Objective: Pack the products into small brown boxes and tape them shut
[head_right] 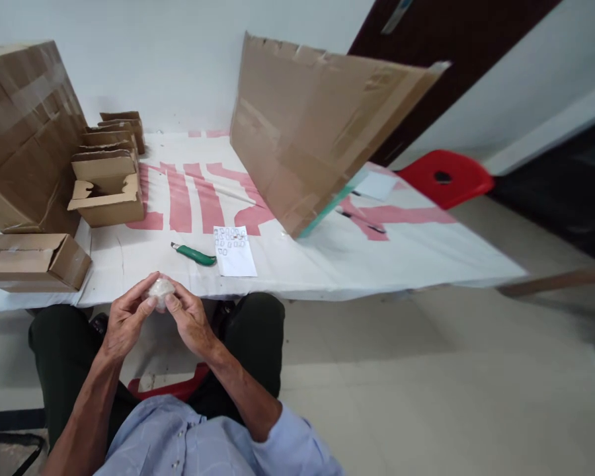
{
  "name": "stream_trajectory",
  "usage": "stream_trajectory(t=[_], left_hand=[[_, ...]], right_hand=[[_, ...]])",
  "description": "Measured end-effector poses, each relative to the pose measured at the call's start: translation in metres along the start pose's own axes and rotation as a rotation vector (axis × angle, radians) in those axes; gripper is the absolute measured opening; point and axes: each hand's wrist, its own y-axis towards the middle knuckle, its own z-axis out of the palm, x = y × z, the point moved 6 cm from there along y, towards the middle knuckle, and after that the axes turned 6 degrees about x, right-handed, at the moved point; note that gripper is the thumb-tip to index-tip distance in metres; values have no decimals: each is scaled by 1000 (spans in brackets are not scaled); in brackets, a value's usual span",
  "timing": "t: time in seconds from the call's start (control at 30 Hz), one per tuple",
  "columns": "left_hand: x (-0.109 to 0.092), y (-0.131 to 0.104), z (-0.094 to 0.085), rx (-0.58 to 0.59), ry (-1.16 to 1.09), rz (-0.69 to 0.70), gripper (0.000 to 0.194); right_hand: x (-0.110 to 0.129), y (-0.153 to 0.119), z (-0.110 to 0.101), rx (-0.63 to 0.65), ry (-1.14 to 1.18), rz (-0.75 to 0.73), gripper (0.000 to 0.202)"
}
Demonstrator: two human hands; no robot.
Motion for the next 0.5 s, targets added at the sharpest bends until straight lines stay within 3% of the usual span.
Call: stream_trajectory(t=[0.13, 0.3, 0.5], left_hand=[[1, 1, -4, 26, 126, -68, 58], [2, 1, 0, 115, 16, -114, 49], [-4, 0, -1, 35, -93, -96, 43]], right_hand=[[-3, 1, -4, 6, -31, -27, 57], [2, -1, -7, 38, -58, -22, 56], [7, -1, -9, -15, -114, -3, 48]])
